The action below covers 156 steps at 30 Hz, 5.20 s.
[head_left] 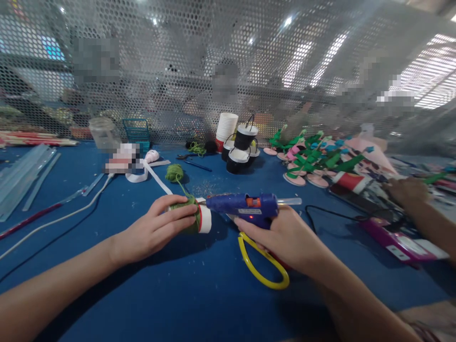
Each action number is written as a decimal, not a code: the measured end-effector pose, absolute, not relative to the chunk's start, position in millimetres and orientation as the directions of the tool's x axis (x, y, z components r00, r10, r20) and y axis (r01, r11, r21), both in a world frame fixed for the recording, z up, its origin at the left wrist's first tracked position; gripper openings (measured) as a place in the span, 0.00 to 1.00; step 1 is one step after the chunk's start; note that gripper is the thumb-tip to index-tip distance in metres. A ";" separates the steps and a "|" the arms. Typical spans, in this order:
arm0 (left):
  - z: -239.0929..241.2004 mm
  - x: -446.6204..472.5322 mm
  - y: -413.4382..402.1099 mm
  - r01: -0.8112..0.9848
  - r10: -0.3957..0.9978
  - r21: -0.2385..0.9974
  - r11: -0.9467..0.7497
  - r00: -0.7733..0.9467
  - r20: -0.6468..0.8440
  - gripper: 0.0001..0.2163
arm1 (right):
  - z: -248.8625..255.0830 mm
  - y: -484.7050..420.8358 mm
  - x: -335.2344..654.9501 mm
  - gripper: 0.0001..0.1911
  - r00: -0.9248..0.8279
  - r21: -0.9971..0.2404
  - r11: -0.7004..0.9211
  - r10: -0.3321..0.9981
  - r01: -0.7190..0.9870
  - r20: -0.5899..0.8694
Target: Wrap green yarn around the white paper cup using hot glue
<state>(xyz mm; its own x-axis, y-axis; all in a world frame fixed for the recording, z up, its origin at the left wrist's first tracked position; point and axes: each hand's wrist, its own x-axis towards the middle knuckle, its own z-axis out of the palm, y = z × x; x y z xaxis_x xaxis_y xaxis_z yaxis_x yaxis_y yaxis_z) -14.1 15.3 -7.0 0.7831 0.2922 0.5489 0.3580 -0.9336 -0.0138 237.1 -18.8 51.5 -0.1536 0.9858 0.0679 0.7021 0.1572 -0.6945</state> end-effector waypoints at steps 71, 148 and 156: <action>-6.9 -6.8 18.7 0.403 0.413 0.174 -0.898 0.637 0.651 0.14 | 47.5 -24.8 238.5 0.12 -0.248 -0.665 0.278 0.958 0.693 0.142; -6.2 -1.9 -0.1 0.263 0.183 -0.073 -0.962 0.819 0.544 0.13 | 27.9 25.4 187.9 0.11 -0.480 -0.982 0.025 0.874 0.189 -0.070; -3.2 2.6 -2.4 0.269 0.253 0.061 -0.961 0.775 0.579 0.14 | 30.8 18.9 196.1 0.12 -0.322 -0.998 0.042 0.946 0.042 0.026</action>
<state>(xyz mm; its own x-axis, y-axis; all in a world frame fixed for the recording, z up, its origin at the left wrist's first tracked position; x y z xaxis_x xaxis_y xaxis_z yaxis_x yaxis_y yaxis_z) 2.6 -2.4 -3.2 0.7753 0.2534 0.5786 0.2685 -0.9613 0.0612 196.1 18.9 30.8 -0.3221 0.9463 0.0263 0.0416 0.0419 -0.9983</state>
